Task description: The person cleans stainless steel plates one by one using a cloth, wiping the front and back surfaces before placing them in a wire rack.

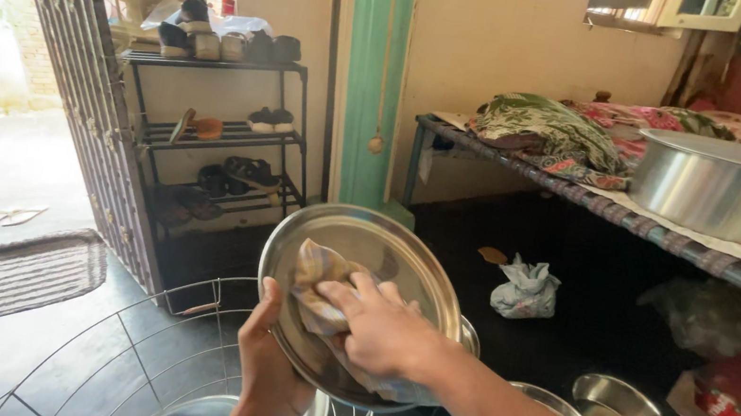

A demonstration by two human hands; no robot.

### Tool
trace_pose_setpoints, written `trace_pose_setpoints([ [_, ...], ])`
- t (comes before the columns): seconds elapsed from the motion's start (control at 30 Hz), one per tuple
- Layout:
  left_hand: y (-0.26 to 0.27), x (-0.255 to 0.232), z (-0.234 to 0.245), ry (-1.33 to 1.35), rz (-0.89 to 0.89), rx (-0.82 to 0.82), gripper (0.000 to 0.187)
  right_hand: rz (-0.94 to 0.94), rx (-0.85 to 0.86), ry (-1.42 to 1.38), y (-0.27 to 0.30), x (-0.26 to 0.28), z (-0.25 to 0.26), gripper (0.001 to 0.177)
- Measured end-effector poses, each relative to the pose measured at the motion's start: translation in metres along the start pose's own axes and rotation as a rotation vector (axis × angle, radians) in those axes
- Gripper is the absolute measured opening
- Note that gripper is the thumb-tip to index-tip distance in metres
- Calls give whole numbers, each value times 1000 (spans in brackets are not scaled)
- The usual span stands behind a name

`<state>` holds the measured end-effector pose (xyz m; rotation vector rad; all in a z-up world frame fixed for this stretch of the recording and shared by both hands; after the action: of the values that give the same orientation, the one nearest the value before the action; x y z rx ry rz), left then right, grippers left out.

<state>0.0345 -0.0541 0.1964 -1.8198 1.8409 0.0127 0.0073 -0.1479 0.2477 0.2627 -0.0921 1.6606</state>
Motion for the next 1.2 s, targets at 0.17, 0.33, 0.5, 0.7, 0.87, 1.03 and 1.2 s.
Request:
trace_pose_setpoints([
  [0.17,0,-8,-14,-5,-49,21,56,7,-96,-11,12,7,9,74],
  [0.33,-9,-5,-9,42,-46,-92,57,-3,-102,20,4,12,11,77],
  [0.5,-24,-10,-21,71,-145,-58,56,-14,-130,76,4,21,34,78],
  [0.7,-20,-10,-30,65,-161,-94,57,-43,-142,70,4,15,43,77],
  [0.87,-14,2,-9,60,-103,-174,60,-54,-50,46,-1,10,19,80],
  [1.03,-10,13,33,53,-79,-328,58,-42,-14,-40,-20,1,1,71],
  [1.2,-13,11,44,30,-133,-246,54,-41,-65,-94,-46,-11,-7,72],
])
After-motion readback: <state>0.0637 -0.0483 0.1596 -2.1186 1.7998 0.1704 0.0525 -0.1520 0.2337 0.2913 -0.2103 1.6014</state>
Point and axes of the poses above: each hand's wrist, its own y-axis away from the middle knuckle, its own z-axis out of the back of the hand, x = y × z, the point moved 9 cm from there along -y, towards the middle knuckle, and after that the axes turned 8 degrees about -z, right-handed, at the moved point
